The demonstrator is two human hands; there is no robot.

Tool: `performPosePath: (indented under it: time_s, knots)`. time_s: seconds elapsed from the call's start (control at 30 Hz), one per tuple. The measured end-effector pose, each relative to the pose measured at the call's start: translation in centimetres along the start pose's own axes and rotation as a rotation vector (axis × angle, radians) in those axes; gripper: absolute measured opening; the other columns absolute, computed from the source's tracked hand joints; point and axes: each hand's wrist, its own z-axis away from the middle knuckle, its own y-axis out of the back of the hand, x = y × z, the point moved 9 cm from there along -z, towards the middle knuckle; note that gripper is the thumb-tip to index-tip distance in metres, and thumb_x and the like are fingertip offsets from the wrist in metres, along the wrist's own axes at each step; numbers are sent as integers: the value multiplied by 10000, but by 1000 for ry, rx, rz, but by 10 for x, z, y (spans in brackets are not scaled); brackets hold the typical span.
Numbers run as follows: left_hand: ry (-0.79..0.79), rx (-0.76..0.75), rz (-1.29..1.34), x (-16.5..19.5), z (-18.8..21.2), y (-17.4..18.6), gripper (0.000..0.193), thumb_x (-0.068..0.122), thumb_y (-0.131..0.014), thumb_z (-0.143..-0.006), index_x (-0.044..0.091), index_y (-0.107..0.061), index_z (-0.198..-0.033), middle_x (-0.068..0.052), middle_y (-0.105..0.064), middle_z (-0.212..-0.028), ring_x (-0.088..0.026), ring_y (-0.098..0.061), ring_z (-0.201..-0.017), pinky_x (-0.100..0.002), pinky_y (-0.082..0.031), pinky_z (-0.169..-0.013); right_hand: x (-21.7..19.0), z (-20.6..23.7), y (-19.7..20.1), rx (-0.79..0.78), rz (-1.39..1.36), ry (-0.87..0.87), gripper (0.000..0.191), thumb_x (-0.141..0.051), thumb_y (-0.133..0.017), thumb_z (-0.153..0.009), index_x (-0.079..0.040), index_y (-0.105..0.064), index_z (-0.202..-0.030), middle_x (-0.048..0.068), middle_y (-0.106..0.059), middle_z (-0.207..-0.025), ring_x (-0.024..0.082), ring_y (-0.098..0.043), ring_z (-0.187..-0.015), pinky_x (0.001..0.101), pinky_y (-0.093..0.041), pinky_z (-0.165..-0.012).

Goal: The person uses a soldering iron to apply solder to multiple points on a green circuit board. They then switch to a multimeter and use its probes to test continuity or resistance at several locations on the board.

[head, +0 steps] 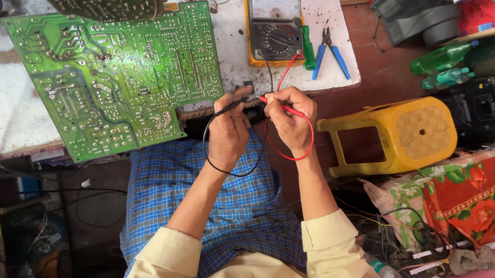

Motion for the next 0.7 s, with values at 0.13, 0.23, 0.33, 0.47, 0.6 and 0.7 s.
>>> performPosePath:
  time_s: [0.13,0.23,0.33,0.47,0.6,0.7]
  knots:
    - [24,-2,12,-2,2,-1,211,-4,-430,-1118,0,-393,-1325,-151,-676,-1325,-113,-597,-671,-260,-534,-591,2,0,0,5,-10,-4,44,-6,-679,-982,15,-683,-944,45,-713,-765,61,-642,-691,231,-544,-657]
    - [48,-14,-16,-1,1,-1,181,-10,-433,-1113,10,-416,-1293,-139,-682,-1333,-106,-602,-660,-260,-529,-581,2,0,0,3,12,5,41,-3,-681,-979,16,-684,-943,47,-717,-766,62,-647,-689,231,-546,-656]
    - [63,-12,-15,3,1,-1,169,-12,-429,-1107,11,-431,-1274,-127,-684,-1329,-100,-602,-650,-260,-524,-574,2,1,1,1,-11,8,40,0,-678,-983,15,-682,-947,45,-712,-769,59,-641,-694,228,-543,-660]
    - [76,-18,-30,6,0,0,148,-13,-431,-1105,14,-449,-1250,-122,-693,-1320,-100,-610,-644,-261,-529,-573,4,2,1,4,-31,-2,35,1,-676,-984,16,-682,-952,39,-711,-773,55,-638,-698,226,-543,-664]
    - [65,-18,-36,7,0,1,155,-14,-435,-1104,16,-453,-1255,-118,-694,-1316,-103,-615,-654,-263,-537,-586,8,3,0,1,-30,-19,42,-6,-678,-985,18,-687,-952,39,-707,-766,56,-634,-695,224,-537,-657]
    - [63,-12,-21,6,1,1,175,-11,-441,-1105,17,-443,-1278,-114,-690,-1316,-96,-617,-663,-258,-540,-593,10,4,1,-9,-18,-17,55,-23,-682,-995,16,-688,-956,46,-713,-771,67,-651,-698,226,-543,-656]
